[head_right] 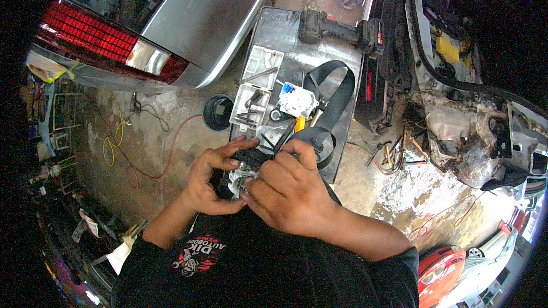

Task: The person holds a seatbelt retractor mechanism and repeatedly threads the seatbelt webbing through its internal components. They pull the webbing through, reposition the mechanism, and continue the threading process without using additional tools.

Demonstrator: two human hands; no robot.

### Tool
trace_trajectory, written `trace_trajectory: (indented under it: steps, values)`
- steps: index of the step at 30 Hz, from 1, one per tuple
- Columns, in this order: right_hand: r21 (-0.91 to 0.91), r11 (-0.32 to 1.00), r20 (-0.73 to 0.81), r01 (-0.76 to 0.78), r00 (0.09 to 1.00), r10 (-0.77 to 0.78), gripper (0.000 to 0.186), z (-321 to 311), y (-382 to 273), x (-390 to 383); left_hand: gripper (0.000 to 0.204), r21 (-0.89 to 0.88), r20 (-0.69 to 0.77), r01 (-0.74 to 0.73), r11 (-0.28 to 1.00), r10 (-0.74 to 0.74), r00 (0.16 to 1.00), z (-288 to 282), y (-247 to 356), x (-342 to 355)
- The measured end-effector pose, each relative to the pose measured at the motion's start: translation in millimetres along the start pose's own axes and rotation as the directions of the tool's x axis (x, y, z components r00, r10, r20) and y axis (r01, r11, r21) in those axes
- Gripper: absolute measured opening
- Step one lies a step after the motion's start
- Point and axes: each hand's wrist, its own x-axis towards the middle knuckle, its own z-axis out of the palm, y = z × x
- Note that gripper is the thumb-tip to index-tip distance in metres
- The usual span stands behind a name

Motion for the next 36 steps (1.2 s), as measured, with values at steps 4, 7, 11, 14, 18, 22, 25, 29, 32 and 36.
trace_trajectory:
  steps: [4, 7, 11, 14, 18, 22, 25, 29, 32, 36]
  values:
    - [0.026, 0.999, -0.007, -0.028, 1.000, 0.028, 0.042, -7.7, -1.4, 0.0, 0.071, -0.019, -0.010, 0.006, 1.000, -0.006, 1.000, -0.7, -1.8, -2.1]
    - [0.047, 0.985, -0.076, -0.165, 0.983, 0.168, 0.052, -13.9, 8.5, -12.1, 0.071, -0.059, -0.033, 0.000, 0.998, -0.002, 0.999, -0.1, -5.9, -5.0]
    - [0.022, 0.860, -0.022, -0.510, 0.860, 0.510, 0.061, -33.6, 21.3, -26.2, 0.070, -0.106, -0.043, 0.024, 0.994, -0.029, 0.999, -0.2, -6.9, -5.8]
    - [-0.108, 0.854, 0.037, -0.509, 0.857, 0.515, 0.058, -34.1, 30.1, -27.3, 0.070, -0.120, -0.036, 0.052, 0.991, -0.057, 0.998, 1.4, -9.1, -6.3]
    - [-0.246, 0.840, 0.097, -0.484, 0.850, 0.518, 0.044, -27.8, 49.4, -31.5, 0.069, -0.185, -0.019, 0.082, 0.979, -0.087, 0.996, 4.9, -9.5, -4.5]
    - [-0.358, 0.856, 0.024, -0.374, 0.912, 0.408, 0.020, -32.5, 71.2, -28.4, 0.070, -0.090, 0.027, 0.056, 0.994, -0.054, 0.998, -0.4, -10.2, 2.3]
    - [-0.414, 0.807, -0.202, -0.422, 0.906, 0.371, 0.014, -40.9, 99.8, -34.4, 0.072, -0.062, 0.048, 0.034, 0.998, -0.031, 0.998, -4.3, -10.8, 4.3]
    - [-0.434, 0.665, -0.448, -0.608, 0.786, 0.427, 0.011, -77.1, 149.4, -51.2, 0.073, -0.120, 0.042, 0.040, 0.992, -0.035, 0.998, -6.7, -14.7, -1.8]
    - [-0.364, 0.663, -0.461, -0.654, 0.746, 0.481, 0.011, -80.6, 160.5, -56.8, 0.074, -0.133, 0.047, 0.053, 0.990, -0.047, 0.998, -8.9, -14.2, -3.2]
    - [-0.240, 0.792, -0.176, -0.562, 0.827, 0.534, 0.012, -71.7, 132.4, -43.5, 0.076, -0.109, 0.050, 0.036, 0.993, -0.030, 0.998, -8.8, -15.2, -5.3]
